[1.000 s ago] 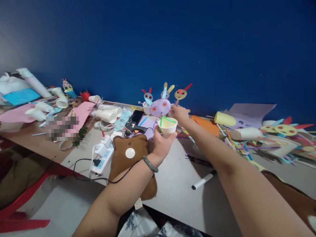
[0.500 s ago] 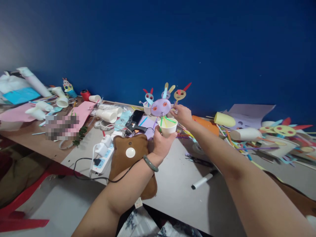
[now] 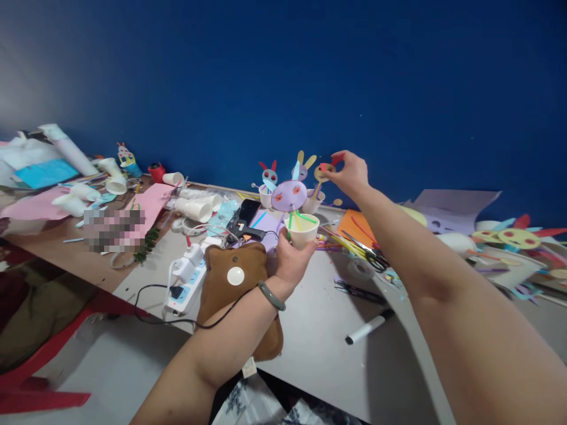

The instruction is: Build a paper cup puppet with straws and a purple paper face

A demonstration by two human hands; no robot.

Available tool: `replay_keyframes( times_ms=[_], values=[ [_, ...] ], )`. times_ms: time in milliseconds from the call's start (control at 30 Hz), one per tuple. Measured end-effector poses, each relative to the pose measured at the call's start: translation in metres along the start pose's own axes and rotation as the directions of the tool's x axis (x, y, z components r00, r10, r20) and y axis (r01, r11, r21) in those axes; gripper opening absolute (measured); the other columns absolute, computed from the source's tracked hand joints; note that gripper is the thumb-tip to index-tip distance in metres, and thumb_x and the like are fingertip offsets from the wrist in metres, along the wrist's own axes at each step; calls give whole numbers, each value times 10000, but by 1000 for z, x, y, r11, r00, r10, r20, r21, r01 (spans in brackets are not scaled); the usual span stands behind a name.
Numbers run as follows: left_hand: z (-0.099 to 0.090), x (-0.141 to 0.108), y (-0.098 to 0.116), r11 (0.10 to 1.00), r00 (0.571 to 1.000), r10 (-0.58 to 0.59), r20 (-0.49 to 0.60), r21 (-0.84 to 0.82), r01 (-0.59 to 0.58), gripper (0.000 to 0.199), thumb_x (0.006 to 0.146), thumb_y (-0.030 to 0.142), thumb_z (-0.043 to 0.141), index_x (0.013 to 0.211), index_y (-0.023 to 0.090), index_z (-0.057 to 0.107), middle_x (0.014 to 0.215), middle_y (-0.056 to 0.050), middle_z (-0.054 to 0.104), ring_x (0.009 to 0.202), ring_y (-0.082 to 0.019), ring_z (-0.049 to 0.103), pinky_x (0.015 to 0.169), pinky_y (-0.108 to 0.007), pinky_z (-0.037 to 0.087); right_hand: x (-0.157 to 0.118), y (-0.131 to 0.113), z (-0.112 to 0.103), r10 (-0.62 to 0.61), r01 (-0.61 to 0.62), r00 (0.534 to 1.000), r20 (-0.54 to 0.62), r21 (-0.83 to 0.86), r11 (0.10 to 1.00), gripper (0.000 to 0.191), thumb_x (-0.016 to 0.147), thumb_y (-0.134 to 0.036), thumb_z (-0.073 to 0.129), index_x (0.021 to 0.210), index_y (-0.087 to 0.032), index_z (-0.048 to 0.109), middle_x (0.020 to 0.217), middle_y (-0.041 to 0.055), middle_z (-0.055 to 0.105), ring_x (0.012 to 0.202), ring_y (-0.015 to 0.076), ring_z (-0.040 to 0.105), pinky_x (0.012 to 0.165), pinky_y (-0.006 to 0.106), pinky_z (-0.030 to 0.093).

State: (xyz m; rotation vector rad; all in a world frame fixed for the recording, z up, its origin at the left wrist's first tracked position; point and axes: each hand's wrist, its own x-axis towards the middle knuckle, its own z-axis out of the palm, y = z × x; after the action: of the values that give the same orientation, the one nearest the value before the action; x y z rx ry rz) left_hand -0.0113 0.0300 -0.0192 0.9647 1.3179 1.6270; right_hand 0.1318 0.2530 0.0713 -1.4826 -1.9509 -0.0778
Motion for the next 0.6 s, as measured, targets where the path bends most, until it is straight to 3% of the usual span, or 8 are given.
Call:
replay_keyframes(
  times_ms=[167,267,433,600],
  values=[
    [1,1,-4,1000,1000,-18,-2,-17,18,562,650,249,884,1113,204,568,1119,-99,732,1030,-227,711,933,-348,534,15,-12,-2,38,-48,997,63,167,985,286,726,-336,785,980,-218,726,932,109,731,882,315,650,775,452,533],
    [1,1,-4,1000,1000,-18,-8,-23,18,572,646,253,893,1116,210,570,1138,-101,730,1049,-229,706,944,-341,528,20,-19,-3,138,-152,988,68,274,950,169,712,-281,815,822,-209,709,799,92,694,778,272,618,709,421,518],
    [1,1,-2,999,1000,-12,4,-38,12,556,655,234,879,1112,202,563,1154,-113,725,1050,-236,702,937,-348,526,22,-23,-9,293,-338,941,172,402,851,200,845,-269,734,838,-82,662,609,19,545,600,108,472,598,315,411],
    [1,0,-1,998,1000,-24,11,-56,25,552,651,230,875,1103,196,561,1151,-121,726,1045,-245,703,929,-360,525,25,-20,-12,239,-314,944,227,403,860,270,940,-254,614,786,-35,582,607,10,517,604,38,404,573,273,337]
  ],
)
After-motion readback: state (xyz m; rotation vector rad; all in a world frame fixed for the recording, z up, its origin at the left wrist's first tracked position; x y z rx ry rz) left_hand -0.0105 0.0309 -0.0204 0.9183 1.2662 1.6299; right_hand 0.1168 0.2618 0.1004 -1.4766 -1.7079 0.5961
